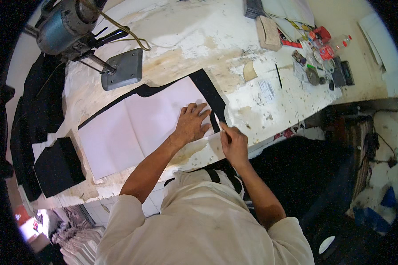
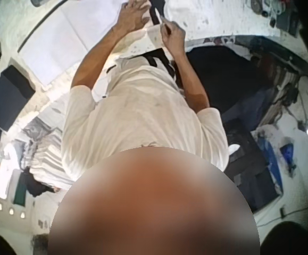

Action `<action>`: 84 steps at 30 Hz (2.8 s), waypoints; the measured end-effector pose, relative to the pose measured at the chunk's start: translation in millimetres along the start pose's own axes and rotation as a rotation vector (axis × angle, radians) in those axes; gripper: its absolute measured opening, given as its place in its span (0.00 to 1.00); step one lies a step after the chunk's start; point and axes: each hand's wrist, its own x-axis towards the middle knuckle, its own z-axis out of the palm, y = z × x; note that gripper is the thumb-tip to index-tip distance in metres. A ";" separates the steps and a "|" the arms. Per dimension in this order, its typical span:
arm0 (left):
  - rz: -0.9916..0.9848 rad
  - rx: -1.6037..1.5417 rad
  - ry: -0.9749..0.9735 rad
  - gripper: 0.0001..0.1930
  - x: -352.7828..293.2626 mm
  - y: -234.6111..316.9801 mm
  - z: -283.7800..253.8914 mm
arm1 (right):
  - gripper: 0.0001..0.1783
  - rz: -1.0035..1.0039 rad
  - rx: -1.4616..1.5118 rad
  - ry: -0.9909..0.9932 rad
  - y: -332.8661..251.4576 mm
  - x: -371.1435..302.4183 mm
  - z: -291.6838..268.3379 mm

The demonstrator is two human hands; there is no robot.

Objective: The person places a paper pattern on a black fabric piece, traces its outline with a marker, and then uses a manual fabric cutter to cut along the traced line. The cut fabric piece is set aside on the table.

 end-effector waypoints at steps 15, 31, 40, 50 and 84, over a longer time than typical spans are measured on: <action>-0.272 0.143 0.342 0.27 52.2 -55.5 4.3 | 0.14 -0.279 -0.026 0.001 18.9 184.3 107.4; -0.345 0.140 0.073 0.49 54.3 -35.8 -12.2 | 0.16 -0.189 -0.127 -0.155 37.3 111.5 70.6; -0.448 0.138 -0.222 0.70 66.4 -22.9 -23.9 | 0.18 -0.169 -0.127 -0.095 48.2 51.4 41.8; -0.514 0.075 -0.308 0.76 71.1 -17.9 -24.0 | 0.19 -0.093 -0.102 -0.121 45.4 30.6 26.9; -0.493 0.235 0.441 0.26 -98.1 -173.7 -48.0 | 0.10 -0.463 -0.021 -0.224 -119.7 158.2 248.6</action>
